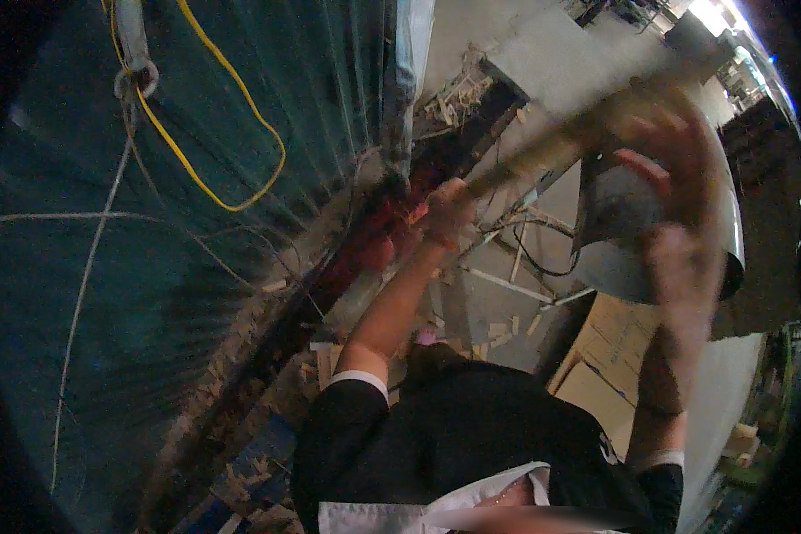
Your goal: The person folds flat cardboard sheets along pre-scored lines on a workbench, then stacks the folded pieces. The person then uses a broom to sweep debris from the workbench.
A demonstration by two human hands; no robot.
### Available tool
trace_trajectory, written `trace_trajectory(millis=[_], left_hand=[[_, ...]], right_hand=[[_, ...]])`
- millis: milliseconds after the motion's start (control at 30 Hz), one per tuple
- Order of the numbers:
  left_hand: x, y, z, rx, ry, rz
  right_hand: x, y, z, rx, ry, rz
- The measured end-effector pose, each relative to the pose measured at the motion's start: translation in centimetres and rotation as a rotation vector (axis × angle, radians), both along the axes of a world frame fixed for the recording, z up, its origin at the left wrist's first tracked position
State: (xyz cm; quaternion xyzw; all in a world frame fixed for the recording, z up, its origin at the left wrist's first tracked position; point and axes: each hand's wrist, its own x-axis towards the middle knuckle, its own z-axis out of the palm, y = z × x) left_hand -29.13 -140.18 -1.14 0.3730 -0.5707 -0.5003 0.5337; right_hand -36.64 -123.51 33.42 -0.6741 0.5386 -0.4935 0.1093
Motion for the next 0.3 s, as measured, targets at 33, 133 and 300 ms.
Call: trace_trajectory(millis=[33,133,300], left_hand=[[0.7,-2.3,-0.4,0.123,-0.035,-0.005],[3.6,-9.0,-1.6,-0.032,-0.239,0.311],[9.5,-20.2,0.1,0.107,-0.522,0.417]], right_hand=[[0.6,-0.7,-1.4,-0.034,0.027,0.132],[0.5,1.0,-6.0,0.429,0.476,0.370],[-3.6,9.5,-19.7,1.043,0.444,0.187]])
